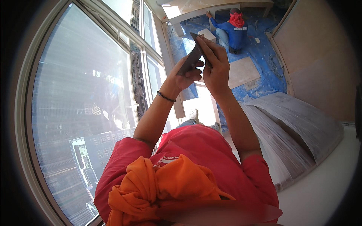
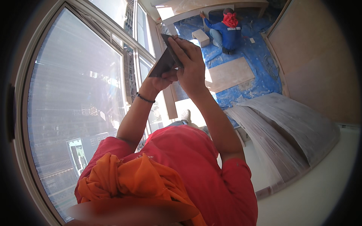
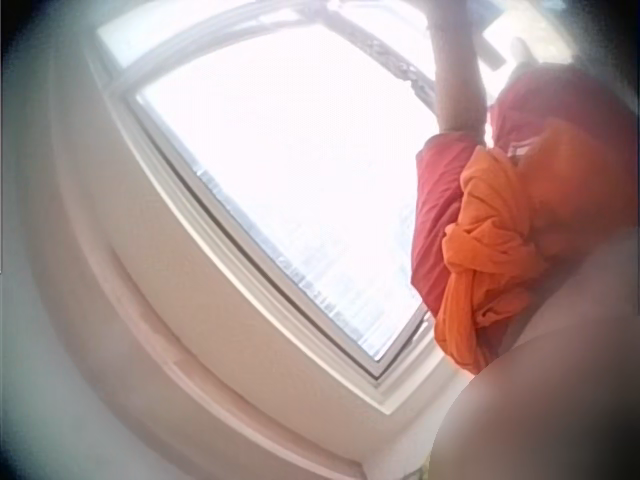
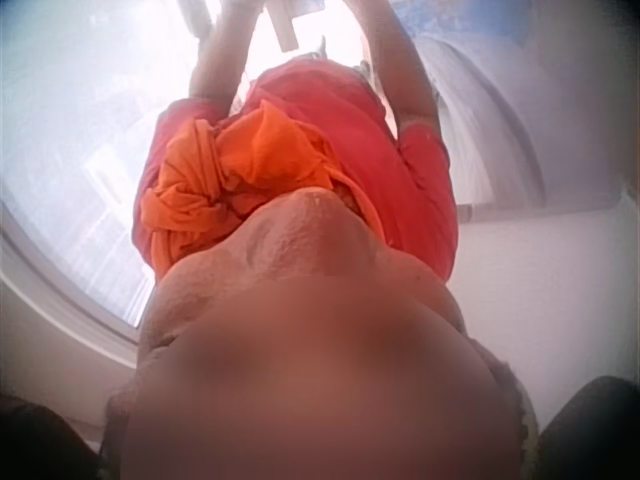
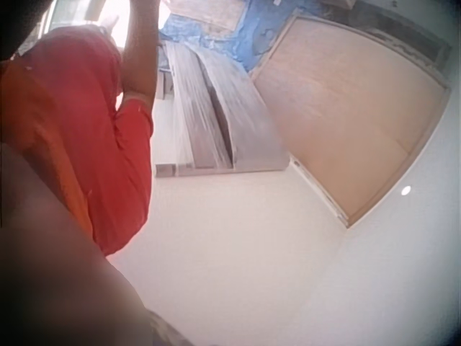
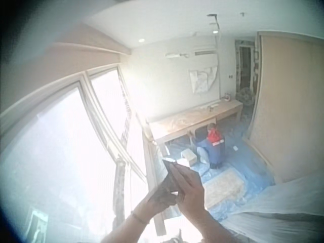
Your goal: The person uses two putty knives to transfer pink wall compound from one knife to the other and applies it to the wall and ceiling near a window. The person repeatedly scrapes and smooths the compound on the wall surface.
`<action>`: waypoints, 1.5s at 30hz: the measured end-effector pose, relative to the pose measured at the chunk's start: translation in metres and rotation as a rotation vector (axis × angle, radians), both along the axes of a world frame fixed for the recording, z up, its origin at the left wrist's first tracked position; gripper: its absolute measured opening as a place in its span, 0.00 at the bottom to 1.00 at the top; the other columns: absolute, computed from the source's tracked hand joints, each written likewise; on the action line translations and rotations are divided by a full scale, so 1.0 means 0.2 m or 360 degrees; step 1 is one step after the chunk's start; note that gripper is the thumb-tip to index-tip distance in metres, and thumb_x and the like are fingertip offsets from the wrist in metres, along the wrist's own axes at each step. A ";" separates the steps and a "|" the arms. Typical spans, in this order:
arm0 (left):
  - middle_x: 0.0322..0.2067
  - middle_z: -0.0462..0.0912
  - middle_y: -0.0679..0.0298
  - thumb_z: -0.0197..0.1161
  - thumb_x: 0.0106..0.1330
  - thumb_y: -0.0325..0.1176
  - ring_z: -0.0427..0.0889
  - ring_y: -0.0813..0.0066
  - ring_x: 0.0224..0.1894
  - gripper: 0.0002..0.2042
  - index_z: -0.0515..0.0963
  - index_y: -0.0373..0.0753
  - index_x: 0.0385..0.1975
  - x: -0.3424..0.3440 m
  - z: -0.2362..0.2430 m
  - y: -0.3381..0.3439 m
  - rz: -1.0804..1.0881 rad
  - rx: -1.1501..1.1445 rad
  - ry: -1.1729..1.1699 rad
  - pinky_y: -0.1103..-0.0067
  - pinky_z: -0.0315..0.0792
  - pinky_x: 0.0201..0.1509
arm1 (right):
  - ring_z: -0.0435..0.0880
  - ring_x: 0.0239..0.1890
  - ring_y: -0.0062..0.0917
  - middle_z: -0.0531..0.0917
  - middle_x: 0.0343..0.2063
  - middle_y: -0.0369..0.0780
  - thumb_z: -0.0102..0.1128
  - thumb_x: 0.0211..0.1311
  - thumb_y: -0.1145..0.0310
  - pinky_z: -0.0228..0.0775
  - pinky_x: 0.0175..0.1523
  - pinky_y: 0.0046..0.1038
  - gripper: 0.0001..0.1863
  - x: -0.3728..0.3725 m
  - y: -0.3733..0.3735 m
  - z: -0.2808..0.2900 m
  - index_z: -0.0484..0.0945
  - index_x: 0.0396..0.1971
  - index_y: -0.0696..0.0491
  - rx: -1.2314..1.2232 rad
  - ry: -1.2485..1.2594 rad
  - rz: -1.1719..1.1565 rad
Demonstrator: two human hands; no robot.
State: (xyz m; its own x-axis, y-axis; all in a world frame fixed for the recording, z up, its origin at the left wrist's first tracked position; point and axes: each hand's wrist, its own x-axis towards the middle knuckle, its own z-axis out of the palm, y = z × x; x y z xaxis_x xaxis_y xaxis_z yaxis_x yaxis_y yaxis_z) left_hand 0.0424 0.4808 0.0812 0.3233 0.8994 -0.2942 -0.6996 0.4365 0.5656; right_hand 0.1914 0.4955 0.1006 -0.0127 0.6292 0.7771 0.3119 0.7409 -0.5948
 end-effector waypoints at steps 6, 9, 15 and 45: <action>0.30 0.77 0.64 0.52 0.76 0.47 0.69 0.84 0.17 0.21 0.72 0.33 0.54 -0.06 -0.02 0.03 0.0050 -0.0014 -0.0490 0.86 0.64 0.23 | 0.80 0.55 0.35 0.82 0.54 0.36 0.65 0.57 0.78 0.75 0.61 0.36 0.27 0.10 -0.09 -0.06 0.83 0.58 0.44 0.0252 -0.0216 0.0004; 0.43 0.80 0.55 0.53 0.74 0.55 0.83 0.70 0.37 0.32 0.66 0.30 0.62 -0.06 -0.08 0.04 0.0051 0.0009 -0.0430 0.79 0.81 0.40 | 0.79 0.58 0.35 0.80 0.56 0.34 0.63 0.58 0.70 0.73 0.64 0.42 0.24 0.07 -0.16 -0.13 0.84 0.56 0.40 0.0509 -0.0453 0.0245; 0.59 0.74 0.44 0.64 0.67 0.59 0.79 0.57 0.60 0.48 0.51 0.29 0.74 -0.02 -0.12 0.03 -0.0412 0.0316 -0.0508 0.70 0.84 0.57 | 0.76 0.62 0.35 0.79 0.58 0.31 0.61 0.62 0.65 0.70 0.68 0.45 0.21 0.05 -0.23 -0.18 0.84 0.56 0.38 0.0528 -0.0628 0.0272; 0.47 0.83 0.60 0.64 0.74 0.35 0.85 0.76 0.46 0.17 0.75 0.33 0.57 0.04 -0.16 -0.09 0.0845 0.0055 0.0573 0.78 0.81 0.45 | 0.85 0.48 0.30 0.86 0.47 0.44 0.59 0.74 0.60 0.79 0.54 0.34 0.18 0.82 0.02 -0.98 0.77 0.55 0.57 -0.1739 0.2779 0.0186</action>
State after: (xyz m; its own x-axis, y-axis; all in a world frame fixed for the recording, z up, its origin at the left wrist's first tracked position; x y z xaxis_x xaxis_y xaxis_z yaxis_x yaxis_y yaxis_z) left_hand 0.0494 0.4633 0.0495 -0.2821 0.9207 -0.2696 -0.5791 0.0606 0.8130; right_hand 0.3563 0.4985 -0.0954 0.0991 0.7917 -0.6028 -0.9619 -0.0789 -0.2616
